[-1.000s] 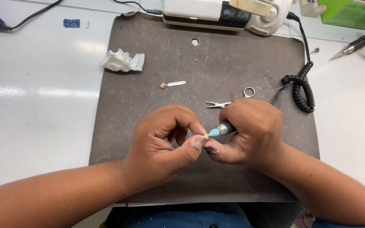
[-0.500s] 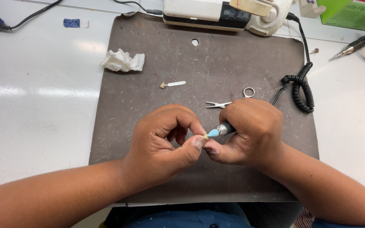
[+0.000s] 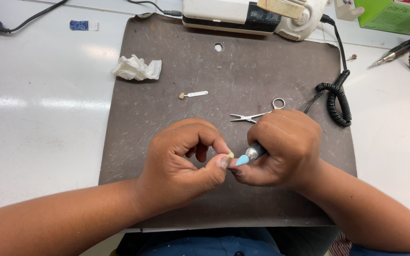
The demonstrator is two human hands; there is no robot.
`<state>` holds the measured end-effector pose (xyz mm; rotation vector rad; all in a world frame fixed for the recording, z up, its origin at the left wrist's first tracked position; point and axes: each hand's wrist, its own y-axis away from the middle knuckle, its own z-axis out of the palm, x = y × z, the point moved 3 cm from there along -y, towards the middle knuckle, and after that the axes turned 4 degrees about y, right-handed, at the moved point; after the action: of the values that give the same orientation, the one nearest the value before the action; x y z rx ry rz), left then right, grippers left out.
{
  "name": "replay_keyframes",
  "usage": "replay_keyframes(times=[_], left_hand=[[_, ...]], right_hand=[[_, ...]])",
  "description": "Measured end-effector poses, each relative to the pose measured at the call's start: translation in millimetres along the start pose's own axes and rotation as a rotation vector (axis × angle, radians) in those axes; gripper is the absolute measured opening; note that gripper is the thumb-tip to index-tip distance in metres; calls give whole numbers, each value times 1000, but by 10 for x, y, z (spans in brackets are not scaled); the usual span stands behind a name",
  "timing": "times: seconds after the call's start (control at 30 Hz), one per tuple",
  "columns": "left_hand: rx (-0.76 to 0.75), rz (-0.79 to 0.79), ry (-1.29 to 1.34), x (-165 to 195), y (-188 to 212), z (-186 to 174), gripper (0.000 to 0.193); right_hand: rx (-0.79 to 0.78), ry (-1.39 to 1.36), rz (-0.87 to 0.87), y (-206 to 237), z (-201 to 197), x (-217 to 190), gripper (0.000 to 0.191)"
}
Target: The person holds a small dental crown in one hand and grinds and polishes its surface with a rotary tool fitted with a blue polishing tip, repositioning the crown repeatedly to work different areas. Near the end they set the rotary tool down and use a scalpel to trim and refine the crown's edges.
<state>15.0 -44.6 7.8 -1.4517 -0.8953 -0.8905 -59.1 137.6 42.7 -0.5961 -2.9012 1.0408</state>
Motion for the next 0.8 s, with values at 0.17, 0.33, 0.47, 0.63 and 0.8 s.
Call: replay_keyframes(times=[0.17,0.33,0.47,0.63,0.8], left_hand=[[8,-15,18,-2,3,-16,9],[-23,-161,145,-84,-15,18,6],[-49,-296,292,-156,-9,54,8],[-53,-267,303,-171,3,50,10],[-42,-245,289,-178,-9,60,13]], right_hand=[[58,-261,-108,-50,-45,15,32],[55,-276,-256,-69,-35,-21,26],[77,-325,-230,-66,-32,-14,24],[73,-297,-185,-39,-19,-7,24],[58,-314,-180,-47,-26,14,25]])
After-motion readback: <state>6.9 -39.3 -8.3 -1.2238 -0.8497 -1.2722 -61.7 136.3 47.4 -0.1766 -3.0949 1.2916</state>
